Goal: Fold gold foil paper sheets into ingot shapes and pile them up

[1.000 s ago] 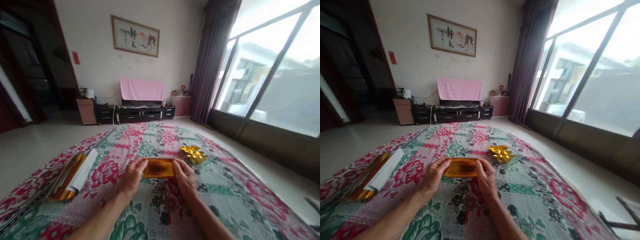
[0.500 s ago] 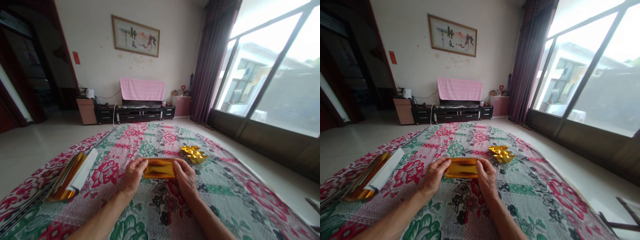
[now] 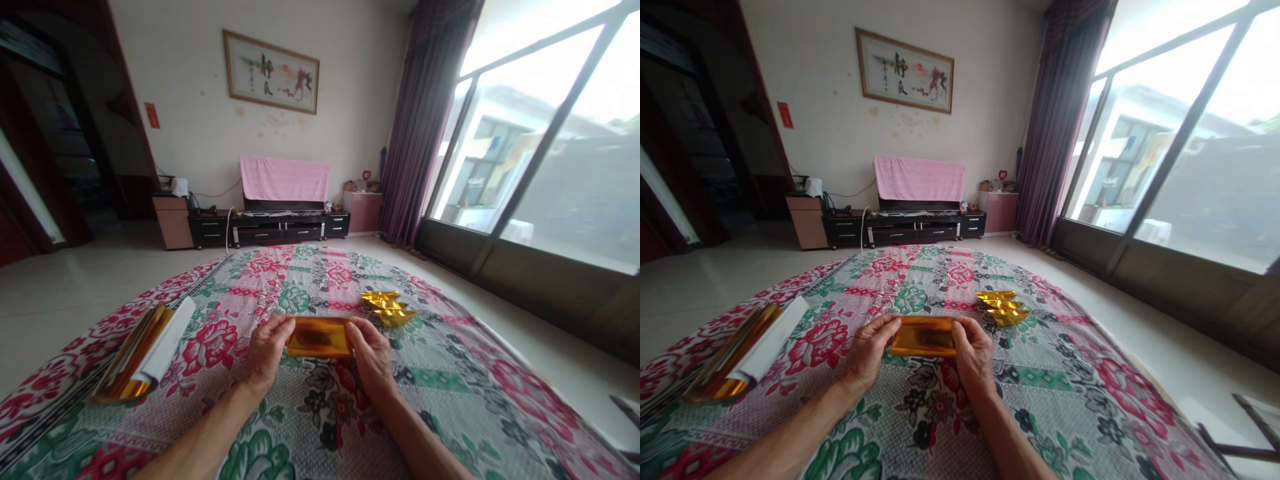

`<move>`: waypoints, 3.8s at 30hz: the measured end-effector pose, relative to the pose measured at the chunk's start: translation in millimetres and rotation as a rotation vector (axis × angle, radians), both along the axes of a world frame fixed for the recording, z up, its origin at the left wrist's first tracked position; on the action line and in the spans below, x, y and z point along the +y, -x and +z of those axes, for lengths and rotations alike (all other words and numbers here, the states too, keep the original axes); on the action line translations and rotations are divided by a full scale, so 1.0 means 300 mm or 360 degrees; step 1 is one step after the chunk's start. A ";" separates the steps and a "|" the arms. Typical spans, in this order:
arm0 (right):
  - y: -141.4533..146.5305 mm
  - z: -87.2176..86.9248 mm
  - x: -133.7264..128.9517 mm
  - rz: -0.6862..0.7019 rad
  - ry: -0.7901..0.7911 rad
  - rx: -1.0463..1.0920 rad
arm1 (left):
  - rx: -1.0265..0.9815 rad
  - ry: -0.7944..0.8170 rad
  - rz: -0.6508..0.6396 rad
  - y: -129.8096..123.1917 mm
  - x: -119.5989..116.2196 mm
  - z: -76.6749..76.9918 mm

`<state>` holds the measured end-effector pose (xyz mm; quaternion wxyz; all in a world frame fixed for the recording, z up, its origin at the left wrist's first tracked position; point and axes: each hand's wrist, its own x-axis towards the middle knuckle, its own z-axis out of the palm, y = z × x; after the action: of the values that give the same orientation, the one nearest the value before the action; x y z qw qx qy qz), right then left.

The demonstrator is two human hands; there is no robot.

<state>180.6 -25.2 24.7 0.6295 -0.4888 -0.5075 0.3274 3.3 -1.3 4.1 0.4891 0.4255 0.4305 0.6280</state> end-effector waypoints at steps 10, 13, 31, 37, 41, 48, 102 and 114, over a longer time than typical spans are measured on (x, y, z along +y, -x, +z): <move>-0.002 0.007 -0.008 -0.0040 0.0009 -0.0059 | -0.0004 0.0025 0.0033 -0.003 -0.002 0.012; -0.002 0.009 -0.010 -0.0044 0.0011 -0.0082 | -0.0006 0.0032 0.0039 -0.003 -0.002 0.010; 0.000 -0.004 -0.001 -0.0038 0.0050 -0.0070 | 0.0132 0.0001 0.0017 -0.001 -0.003 0.001; -0.004 -0.045 0.029 -0.0224 0.0048 -0.0309 | 0.0777 -0.0063 0.0214 0.003 -0.014 0.011; -0.005 -0.034 0.031 -0.0396 0.0011 -0.0633 | 0.1235 -0.0121 0.0364 0.005 -0.017 0.019; -0.008 -0.047 0.040 -0.0427 0.0051 -0.0968 | 0.1988 -0.0312 0.0478 0.002 -0.004 0.002; 0.014 -0.040 0.010 -0.0366 0.0173 -0.1782 | 0.2244 -0.0604 0.0330 0.017 -0.007 -0.008; 0.012 -0.048 0.012 -0.0365 0.0167 -0.1803 | 0.2254 -0.0650 0.0344 0.019 0.000 -0.016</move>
<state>177.1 -21.6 10.4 0.2660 -0.6702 -0.6922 -0.0308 -2.3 -1.5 -0.8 -0.0585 0.7661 0.5569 0.3155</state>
